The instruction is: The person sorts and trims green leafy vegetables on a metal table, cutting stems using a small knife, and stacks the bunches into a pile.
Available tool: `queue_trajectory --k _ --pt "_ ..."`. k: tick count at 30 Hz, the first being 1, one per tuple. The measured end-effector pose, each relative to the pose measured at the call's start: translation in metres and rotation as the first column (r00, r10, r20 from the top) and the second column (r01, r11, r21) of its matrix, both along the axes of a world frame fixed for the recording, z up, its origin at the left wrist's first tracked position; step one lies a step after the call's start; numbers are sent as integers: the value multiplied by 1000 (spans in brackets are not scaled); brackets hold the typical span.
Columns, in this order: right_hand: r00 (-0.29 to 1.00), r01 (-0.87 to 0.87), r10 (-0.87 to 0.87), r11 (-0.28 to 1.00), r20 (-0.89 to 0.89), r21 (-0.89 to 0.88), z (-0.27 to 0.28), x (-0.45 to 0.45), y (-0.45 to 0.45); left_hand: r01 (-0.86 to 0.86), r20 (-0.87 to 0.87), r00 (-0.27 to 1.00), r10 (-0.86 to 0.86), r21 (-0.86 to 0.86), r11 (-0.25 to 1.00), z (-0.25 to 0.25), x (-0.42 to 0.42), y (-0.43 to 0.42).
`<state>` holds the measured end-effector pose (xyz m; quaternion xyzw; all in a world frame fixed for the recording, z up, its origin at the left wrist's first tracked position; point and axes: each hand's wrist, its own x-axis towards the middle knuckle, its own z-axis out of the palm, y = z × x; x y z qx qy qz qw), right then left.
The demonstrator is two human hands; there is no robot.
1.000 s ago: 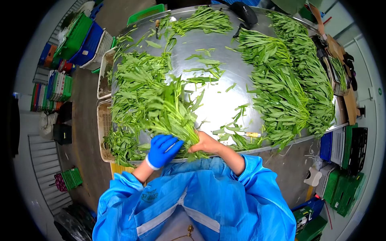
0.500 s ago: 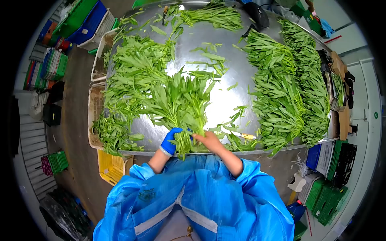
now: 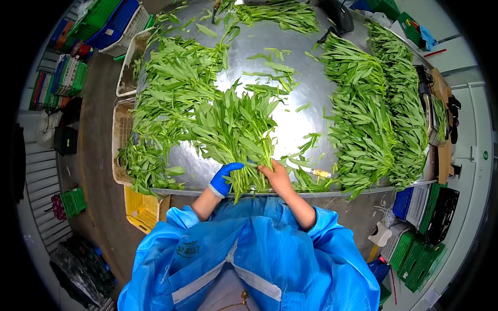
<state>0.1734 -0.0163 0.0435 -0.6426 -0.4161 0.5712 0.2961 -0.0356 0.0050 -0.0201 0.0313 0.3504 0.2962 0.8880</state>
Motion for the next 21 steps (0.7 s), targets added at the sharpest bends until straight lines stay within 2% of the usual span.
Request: queue_trajectory --k 1,4,6,8,9,12,15,16,17,18,20,21 --pt "991 59 -56 998 -119 22 -3 -1 -3 -20 11 1000 20 -7 1000 4 0 -1" --pt "972 144 -123 985 -202 92 6 -15 -11 -30 15 999 30 -11 999 7 0 -1" --pt "995 -94 87 987 56 131 13 -15 -12 -38 -27 999 37 -17 999 15 2 -2" --pt "904 -344 292 930 312 129 24 -19 -9 -82 -107 990 93 105 991 37 7 -3" --pt "872 -385 333 919 359 85 27 -21 -6 -96 -143 982 121 167 981 45 9 -3" --pt "743 -511 337 844 578 165 50 -24 0 -120 -151 976 156 227 966 53 5 0" --pt "928 -352 349 936 129 2 32 -28 17 -109 -197 972 125 91 990 25 4 -2" --pt "945 -324 325 946 40 -25 4 -29 19 -106 -211 971 114 49 993 20 6 0" --pt "954 -298 295 953 -49 -57 -35 -30 18 -85 -270 961 64 -67 994 32 11 10" --pt "956 -271 258 958 -137 -90 -55 -30 19 -125 -216 971 104 -87 988 19 13 7" --pt "924 -382 378 917 -57 -111 -28 -32 32 -199 -106 977 186 -125 972 -22 14 8" --pt "889 -456 457 883 -17 -107 -26 -29 36 -188 -97 979 179 -94 978 -21 12 5"
